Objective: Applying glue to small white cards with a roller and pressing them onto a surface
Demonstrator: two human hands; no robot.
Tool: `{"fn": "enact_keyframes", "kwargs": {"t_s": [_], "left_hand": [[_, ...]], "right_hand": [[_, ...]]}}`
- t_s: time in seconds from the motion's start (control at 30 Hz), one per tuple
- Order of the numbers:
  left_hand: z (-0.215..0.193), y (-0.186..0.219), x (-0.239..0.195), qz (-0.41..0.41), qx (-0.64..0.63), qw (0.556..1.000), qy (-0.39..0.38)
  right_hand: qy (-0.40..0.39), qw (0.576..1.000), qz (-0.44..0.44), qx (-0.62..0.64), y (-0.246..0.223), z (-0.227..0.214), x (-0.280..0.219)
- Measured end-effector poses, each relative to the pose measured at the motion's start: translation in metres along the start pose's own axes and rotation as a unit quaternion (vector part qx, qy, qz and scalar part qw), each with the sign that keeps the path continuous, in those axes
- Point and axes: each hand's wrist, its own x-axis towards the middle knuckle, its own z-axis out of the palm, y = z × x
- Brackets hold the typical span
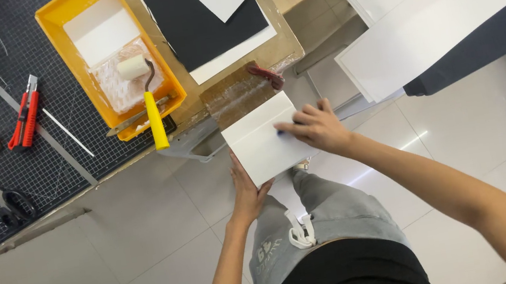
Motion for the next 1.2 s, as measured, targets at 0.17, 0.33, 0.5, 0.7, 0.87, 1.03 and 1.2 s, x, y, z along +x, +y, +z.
{"fn": "enact_keyframes", "kwargs": {"t_s": [0.17,0.33,0.5,0.7,0.87,1.03,1.2], "left_hand": [[0.005,-0.008,-0.001,0.002,0.017,1.0,0.006],[0.005,-0.009,-0.002,-0.008,0.009,1.0,0.004],[0.02,-0.013,-0.001,-0.011,-0.009,0.998,0.067],[0.027,0.006,-0.007,0.014,-0.078,0.99,0.12],[0.011,0.059,-0.011,-0.008,-0.066,0.99,0.123],[0.023,0.075,-0.011,-0.048,-0.014,0.992,0.114],[0.029,0.111,0.014,-0.013,0.093,0.995,0.044]], "right_hand": [[-0.009,1.0,0.019,0.015,-0.009,-0.012,-0.025],[0.038,0.999,-0.005,-0.005,-0.004,0.01,0.005],[0.044,0.99,0.132,0.037,0.029,0.01,0.022],[0.13,0.652,0.581,0.469,0.003,-0.036,-0.073],[0.144,0.469,0.679,0.547,-0.039,-0.032,-0.107],[0.07,0.335,0.578,0.741,-0.061,-0.004,-0.104],[0.056,0.333,0.578,0.743,-0.056,-0.002,-0.072]]}}
